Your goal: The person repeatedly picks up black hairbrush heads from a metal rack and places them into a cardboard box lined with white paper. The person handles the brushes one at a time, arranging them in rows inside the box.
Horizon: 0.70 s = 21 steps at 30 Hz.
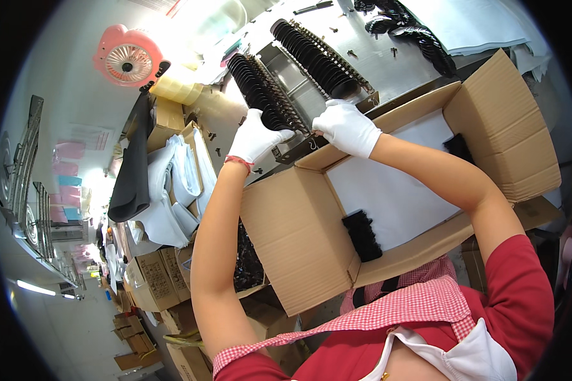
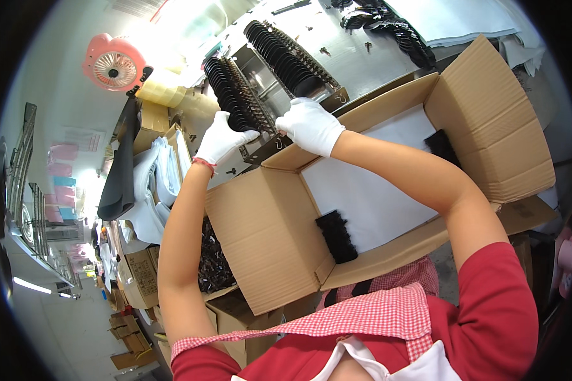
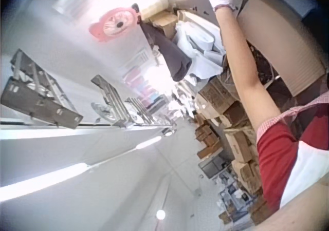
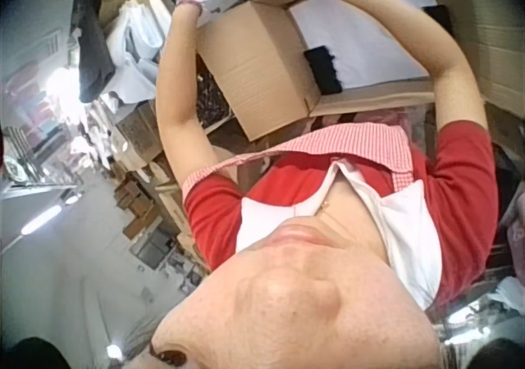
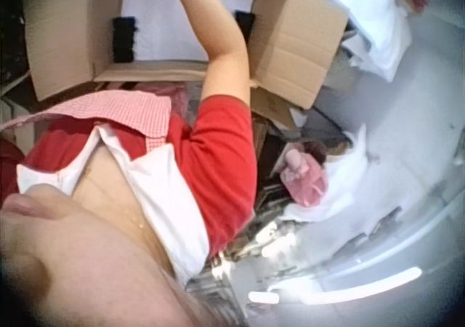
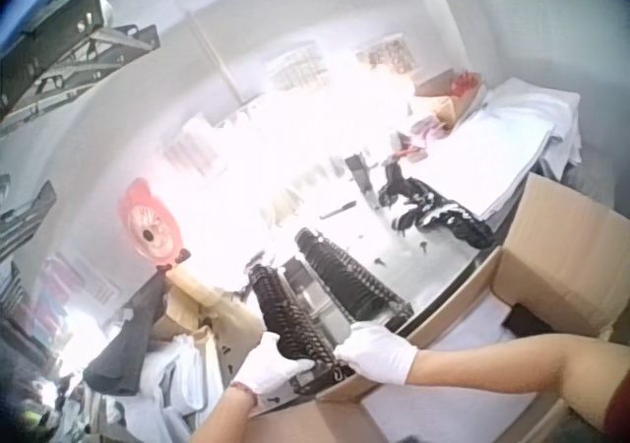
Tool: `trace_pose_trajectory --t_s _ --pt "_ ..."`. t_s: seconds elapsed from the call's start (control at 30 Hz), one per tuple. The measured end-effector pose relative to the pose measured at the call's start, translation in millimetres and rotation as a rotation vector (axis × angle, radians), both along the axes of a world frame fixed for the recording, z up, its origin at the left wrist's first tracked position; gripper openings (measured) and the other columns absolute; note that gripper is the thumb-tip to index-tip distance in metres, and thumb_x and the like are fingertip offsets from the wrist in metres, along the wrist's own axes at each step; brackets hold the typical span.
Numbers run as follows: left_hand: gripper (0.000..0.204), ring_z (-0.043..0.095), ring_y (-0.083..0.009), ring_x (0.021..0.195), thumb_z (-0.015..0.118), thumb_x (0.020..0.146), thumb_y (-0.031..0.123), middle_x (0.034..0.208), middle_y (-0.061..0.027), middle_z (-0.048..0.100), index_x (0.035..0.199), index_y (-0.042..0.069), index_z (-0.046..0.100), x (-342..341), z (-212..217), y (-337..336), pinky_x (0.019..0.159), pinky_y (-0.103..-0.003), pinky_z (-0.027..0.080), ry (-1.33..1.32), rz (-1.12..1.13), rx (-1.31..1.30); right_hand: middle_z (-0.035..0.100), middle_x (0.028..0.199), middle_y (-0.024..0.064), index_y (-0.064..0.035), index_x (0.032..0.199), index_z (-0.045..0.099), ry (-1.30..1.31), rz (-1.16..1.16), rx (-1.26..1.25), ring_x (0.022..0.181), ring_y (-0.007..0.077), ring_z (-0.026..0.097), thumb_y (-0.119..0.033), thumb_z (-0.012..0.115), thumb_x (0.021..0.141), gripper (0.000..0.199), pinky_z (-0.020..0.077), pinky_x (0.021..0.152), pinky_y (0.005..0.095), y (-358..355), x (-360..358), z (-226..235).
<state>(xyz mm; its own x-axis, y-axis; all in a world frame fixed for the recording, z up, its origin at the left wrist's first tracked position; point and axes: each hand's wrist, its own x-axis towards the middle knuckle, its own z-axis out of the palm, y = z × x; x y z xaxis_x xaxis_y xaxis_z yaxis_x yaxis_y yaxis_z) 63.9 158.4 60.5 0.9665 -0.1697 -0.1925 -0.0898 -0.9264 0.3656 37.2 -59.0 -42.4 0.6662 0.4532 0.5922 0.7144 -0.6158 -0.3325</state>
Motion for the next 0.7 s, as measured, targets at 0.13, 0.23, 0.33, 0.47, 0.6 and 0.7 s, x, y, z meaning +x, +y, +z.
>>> trace_pose_trajectory --t_s 0.13,0.23,0.33,0.47,0.6,0.7 --pt "0.073 0.066 -0.0414 0.101 0.081 0.073 0.037 0.11 -0.029 0.067 0.118 -0.009 0.048 4 -6 -4 0.092 -0.04 0.051 0.028 -0.008 0.072 0.066 0.068 0.0064 -0.0125 0.075 0.065 0.023 0.064 0.016 0.075 0.0286 0.062 -0.01 0.066 0.077 0.003 0.0482 0.084 0.0387 -2 4 -1" --pt "0.071 0.065 -0.0416 0.103 0.079 0.075 0.035 0.109 -0.0288 0.067 0.123 -0.007 0.048 2 -4 -15 0.09 -0.042 0.051 0.125 0.043 0.111 0.066 0.068 0.0065 -0.0129 0.075 0.066 0.01 0.096 0.044 0.073 0.0284 0.062 -0.01 0.064 0.077 0.004 0.0481 0.085 0.0383 -2 9 -6" --pt "0.058 0.067 -0.0408 0.102 0.07 0.082 0.033 0.105 -0.0284 0.068 0.122 -0.004 0.05 5 -18 -28 0.088 -0.046 0.051 0.12 -0.323 0.51 0.066 0.068 0.0068 -0.0128 0.075 0.066 -0.019 0.106 0.063 0.071 0.0286 0.062 -0.009 0.063 0.078 0.005 0.0478 0.085 0.0383 0 10 -9" --pt "0.034 0.068 -0.0418 0.099 0.051 0.091 0.023 0.1 -0.0274 0.07 0.115 -0.001 0.053 -3 -2 -42 0.087 -0.05 0.052 -0.039 0.02 0.509 0.067 0.069 0.0068 -0.0121 0.076 0.066 -0.057 0.115 0.085 0.071 0.0294 0.062 -0.009 0.063 0.078 0.005 0.0483 0.084 0.0383 -7 14 -13" --pt "0.033 0.065 -0.0457 0.099 0.051 0.088 0.022 0.102 -0.0315 0.067 0.111 -0.001 0.052 -16 29 0 0.088 -0.049 0.051 -0.004 0.049 0.42 0.068 0.077 0.0095 -0.0095 0.083 0.068 0.214 0.021 0.112 0.084 0.0315 0.064 -0.011 0.067 0.079 0.005 0.0501 0.084 0.0389 -9 1 15" --pt "0.039 0.063 -0.0456 0.102 0.06 0.083 0.027 0.102 -0.0309 0.066 0.108 -0.002 0.056 -43 24 -1 0.088 -0.047 0.049 0.001 0.075 -0.093 0.057 0.124 0.022 -0.005 0.129 0.056 -0.01 -0.003 0.337 0.113 0.0376 0.058 -0.033 0.086 0.066 0.075 0.0468 0.098 0.044 0 -22 45"
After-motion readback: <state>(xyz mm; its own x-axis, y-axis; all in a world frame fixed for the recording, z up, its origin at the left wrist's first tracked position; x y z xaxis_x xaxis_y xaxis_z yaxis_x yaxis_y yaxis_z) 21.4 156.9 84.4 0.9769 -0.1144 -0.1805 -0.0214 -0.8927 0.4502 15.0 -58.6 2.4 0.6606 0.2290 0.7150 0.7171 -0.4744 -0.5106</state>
